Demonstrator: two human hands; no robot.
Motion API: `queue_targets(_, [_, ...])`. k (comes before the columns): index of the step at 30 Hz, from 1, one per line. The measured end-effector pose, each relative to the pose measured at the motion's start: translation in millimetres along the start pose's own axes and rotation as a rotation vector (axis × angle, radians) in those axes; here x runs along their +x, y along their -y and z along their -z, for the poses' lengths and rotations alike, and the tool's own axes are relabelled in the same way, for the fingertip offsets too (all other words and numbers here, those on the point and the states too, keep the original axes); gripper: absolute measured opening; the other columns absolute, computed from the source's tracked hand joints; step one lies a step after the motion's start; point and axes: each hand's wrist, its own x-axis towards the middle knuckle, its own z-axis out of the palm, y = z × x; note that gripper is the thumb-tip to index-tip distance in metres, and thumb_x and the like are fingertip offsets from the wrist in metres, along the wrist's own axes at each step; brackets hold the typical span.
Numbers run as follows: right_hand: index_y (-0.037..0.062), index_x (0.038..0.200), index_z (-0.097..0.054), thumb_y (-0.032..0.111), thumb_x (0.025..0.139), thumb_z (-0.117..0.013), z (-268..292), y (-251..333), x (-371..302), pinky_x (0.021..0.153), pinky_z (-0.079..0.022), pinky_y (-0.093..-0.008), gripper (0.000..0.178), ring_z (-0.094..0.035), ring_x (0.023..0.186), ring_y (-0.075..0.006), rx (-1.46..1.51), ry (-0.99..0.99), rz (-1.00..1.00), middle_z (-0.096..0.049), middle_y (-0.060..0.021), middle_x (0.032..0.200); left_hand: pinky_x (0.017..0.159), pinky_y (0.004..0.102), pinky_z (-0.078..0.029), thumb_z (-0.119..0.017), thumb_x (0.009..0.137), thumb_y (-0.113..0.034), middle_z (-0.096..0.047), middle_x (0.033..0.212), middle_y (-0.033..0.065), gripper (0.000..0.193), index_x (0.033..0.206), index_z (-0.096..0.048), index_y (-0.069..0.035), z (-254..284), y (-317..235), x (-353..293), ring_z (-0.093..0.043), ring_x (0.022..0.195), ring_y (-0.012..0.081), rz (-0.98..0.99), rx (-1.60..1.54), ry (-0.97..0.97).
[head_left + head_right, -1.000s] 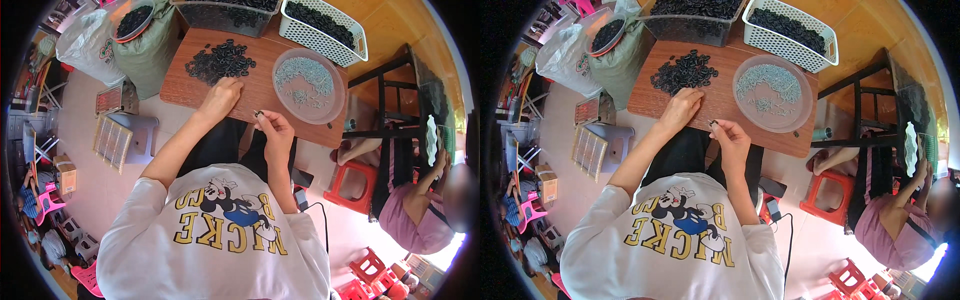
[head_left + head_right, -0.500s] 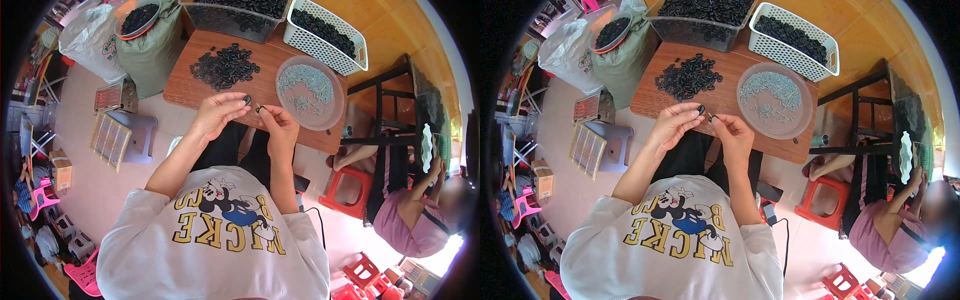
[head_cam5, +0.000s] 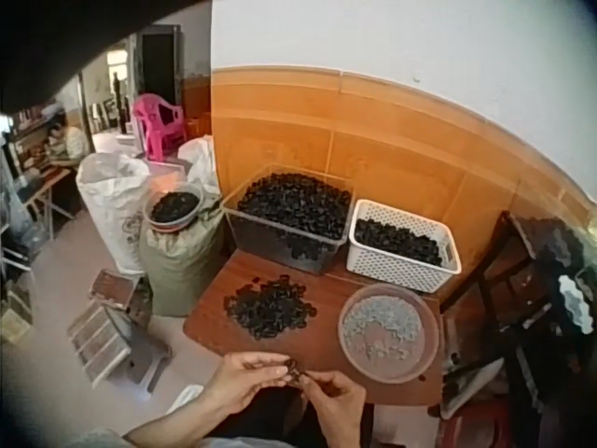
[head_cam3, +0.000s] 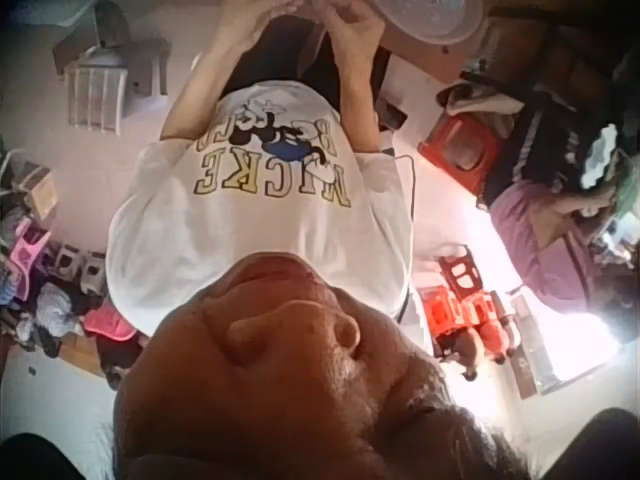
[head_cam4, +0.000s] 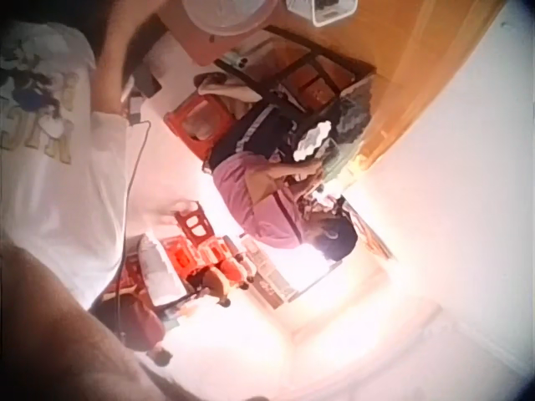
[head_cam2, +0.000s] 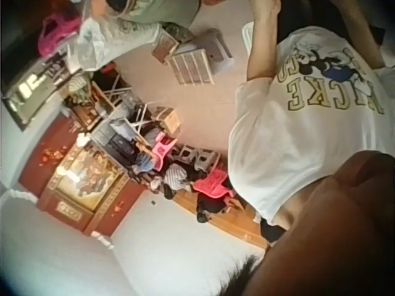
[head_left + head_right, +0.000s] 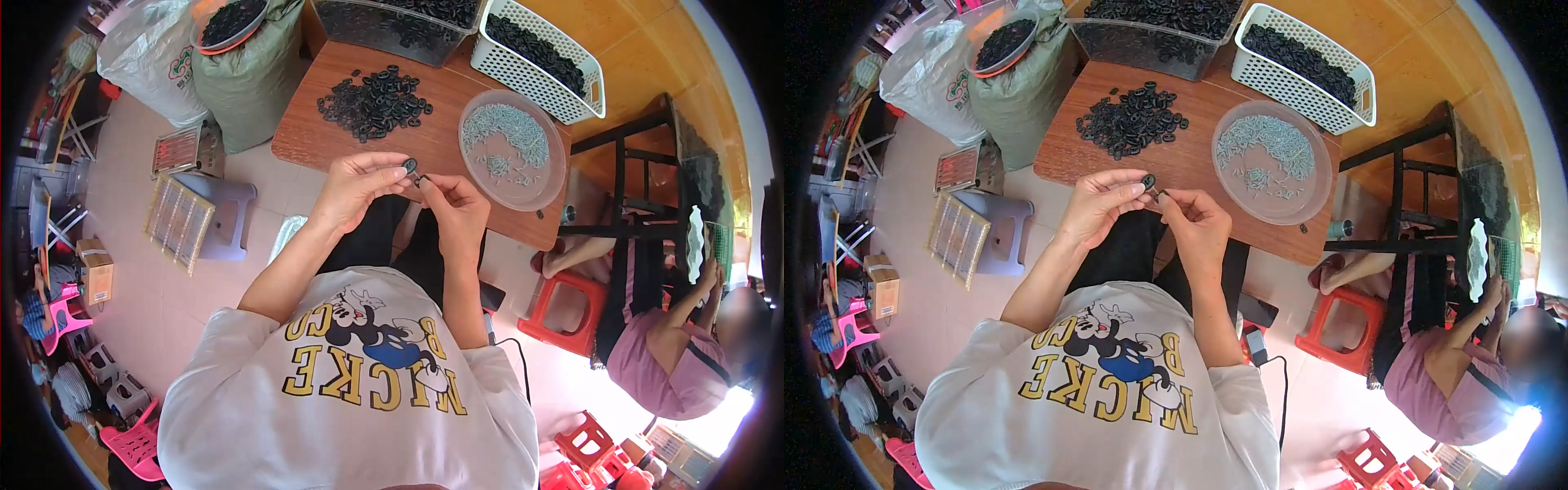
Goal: The person assembles small black plastic components by hand at a table.
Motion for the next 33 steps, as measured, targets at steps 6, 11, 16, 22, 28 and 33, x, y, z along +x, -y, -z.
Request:
queue_targets(6, [-0.0034,0.089,-0.066,0.003,0.080,-0.068,-0.7,-0.2,-2.5,0.055,-0.041,-0.0174,0.012,-0.055,0.061,-0.0049,-0.013,-0.002,-0.006,-0.064,-0.0019,0.074,0.074,0.0273,-0.054,-0.065,0.082,-0.001,-0.068,0.092,0.0116,0.022,0.103,-0.065,0.004,-3.6,0.1,-3.2,-0.065,0.080,0.0157,-0.136,0.181,-0.003])
queue_targets(11, [-0.0034,0.089,-0.066,0.004,0.080,-0.068,-2.8,-0.7,-3.8,0.055,-0.041,-0.0170,0.012,-0.056,0.061,-0.0050,-0.005,-0.005,-0.006,-0.064,-0.0022,0.074,0.074,0.0266,-0.054,-0.064,0.083,0.000,-0.067,0.093,0.0112,0.022,0.104,-0.064,0.005,-4.5,-2.2,-4.5,-0.065,0.080,0.0135,-0.170,0.258,0.004])
queue_targets(16, [-0.0032,0.088,-0.066,0.004,0.080,-0.068,-5.7,-1.2,-4.6,0.055,-0.041,-0.0167,0.012,-0.056,0.061,-0.0054,-0.018,-0.018,-0.008,-0.064,-0.0026,0.073,0.075,0.0265,-0.053,-0.063,0.083,0.000,-0.067,0.093,0.0106,0.022,0.104,-0.064,0.006,-3.3,-2.3,-8.1,-0.065,0.081,0.0139,-0.182,0.289,0.025])
queue_targets(22, [-0.0037,0.088,-0.066,0.003,0.080,-0.068,-11.3,-4.8,-10.3,0.056,-0.043,-0.0173,0.010,-0.058,0.062,-0.0069,0.020,-0.013,-0.027,-0.065,-0.0043,0.074,0.076,0.0255,-0.053,-0.063,0.083,0.000,-0.064,0.095,0.0102,0.019,0.101,-0.065,0.007,0.6,1.0,-10.3,-0.065,0.083,0.0152,-0.214,0.339,0.009])
queue_targets(28, [-0.0046,0.089,-0.066,0.002,0.081,-0.067,-11.3,-6.4,-14.5,0.058,-0.045,-0.0180,0.010,-0.059,0.063,-0.0080,0.027,-0.030,-0.039,-0.066,-0.0062,0.076,0.075,0.0238,-0.051,-0.063,0.083,-0.001,-0.066,0.094,0.0106,0.020,0.102,-0.065,0.007,1.4,-0.1,-12.2,-0.066,0.084,0.0154,-0.208,0.408,0.012])
queue_targets(33, [-0.0049,0.089,-0.066,0.002,0.081,-0.066,-12.0,-4.1,-12.2,0.059,-0.046,-0.0188,0.010,-0.059,0.063,-0.0084,0.028,0.009,-0.041,-0.067,-0.0070,0.077,0.072,0.0233,-0.051,-0.064,0.083,-0.002,-0.067,0.088,0.0101,0.020,0.102,-0.065,0.005,10.1,5.3,-10.7,-0.065,0.081,0.0141,-0.136,0.260,0.000])
